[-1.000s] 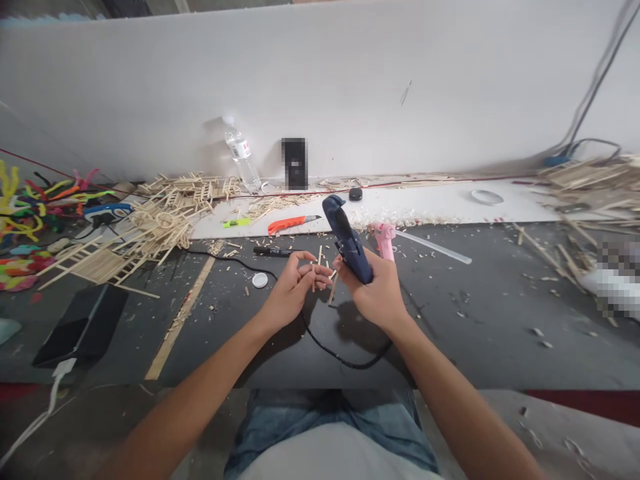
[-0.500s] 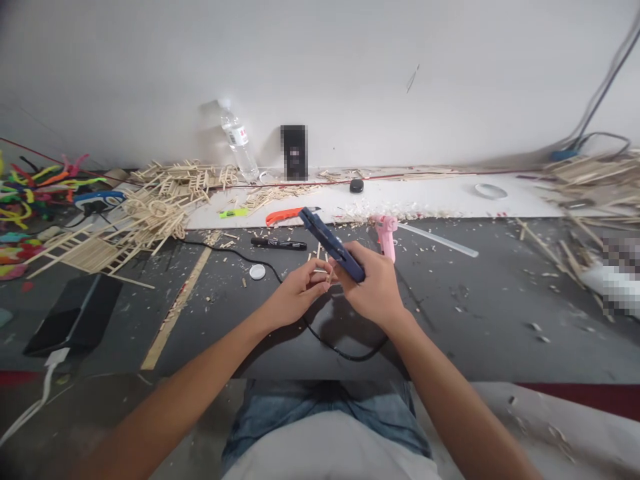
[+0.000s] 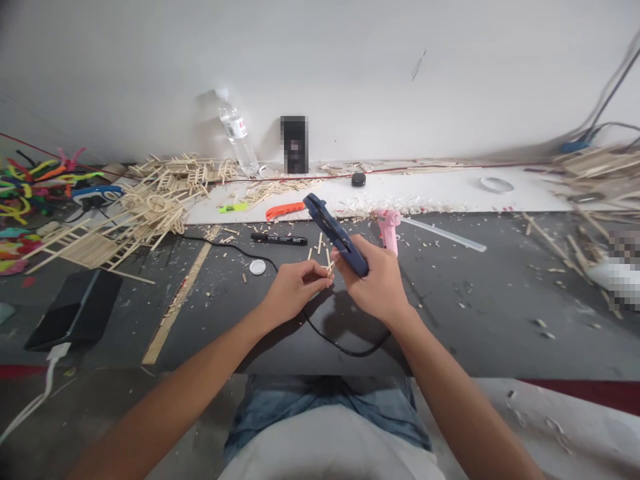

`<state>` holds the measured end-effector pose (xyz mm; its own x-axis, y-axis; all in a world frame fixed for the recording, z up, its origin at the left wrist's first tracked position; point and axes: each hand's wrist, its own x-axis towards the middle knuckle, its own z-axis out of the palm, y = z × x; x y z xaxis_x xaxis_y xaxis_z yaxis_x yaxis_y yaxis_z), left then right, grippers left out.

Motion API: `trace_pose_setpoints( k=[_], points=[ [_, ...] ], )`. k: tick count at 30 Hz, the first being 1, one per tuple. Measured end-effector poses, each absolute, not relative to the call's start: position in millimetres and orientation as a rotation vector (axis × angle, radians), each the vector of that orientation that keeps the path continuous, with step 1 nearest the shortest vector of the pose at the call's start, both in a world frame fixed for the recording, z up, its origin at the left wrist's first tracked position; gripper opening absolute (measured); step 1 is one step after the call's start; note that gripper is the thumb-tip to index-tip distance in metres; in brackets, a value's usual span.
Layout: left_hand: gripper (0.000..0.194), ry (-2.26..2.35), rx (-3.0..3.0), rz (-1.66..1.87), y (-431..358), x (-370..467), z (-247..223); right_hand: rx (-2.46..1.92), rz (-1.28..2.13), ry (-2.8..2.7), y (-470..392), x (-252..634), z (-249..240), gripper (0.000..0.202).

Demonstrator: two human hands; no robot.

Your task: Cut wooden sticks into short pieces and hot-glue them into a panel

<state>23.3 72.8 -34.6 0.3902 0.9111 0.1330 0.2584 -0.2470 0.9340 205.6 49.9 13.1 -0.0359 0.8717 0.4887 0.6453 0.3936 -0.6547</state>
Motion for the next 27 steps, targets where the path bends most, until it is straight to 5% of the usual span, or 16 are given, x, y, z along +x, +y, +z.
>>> trace_pose_setpoints(
  k=[15,22,27],
  points=[
    [0.007,1.127,1.813,0.932,67.4,28.2,-33.1,-1.413,0.478,-1.612,21.9,198.3,40.6,0.031],
    [0.008,1.154,1.750,0.972,68.1,32.4,-41.7,-2.053,0.445,-1.658,-30.7,224.7,27.1,0.054],
    [0.010,1.158,1.748,0.992,66.4,32.0,-37.2,-2.359,0.333,-1.795,-42.1,217.6,16.1,0.051]
  ],
)
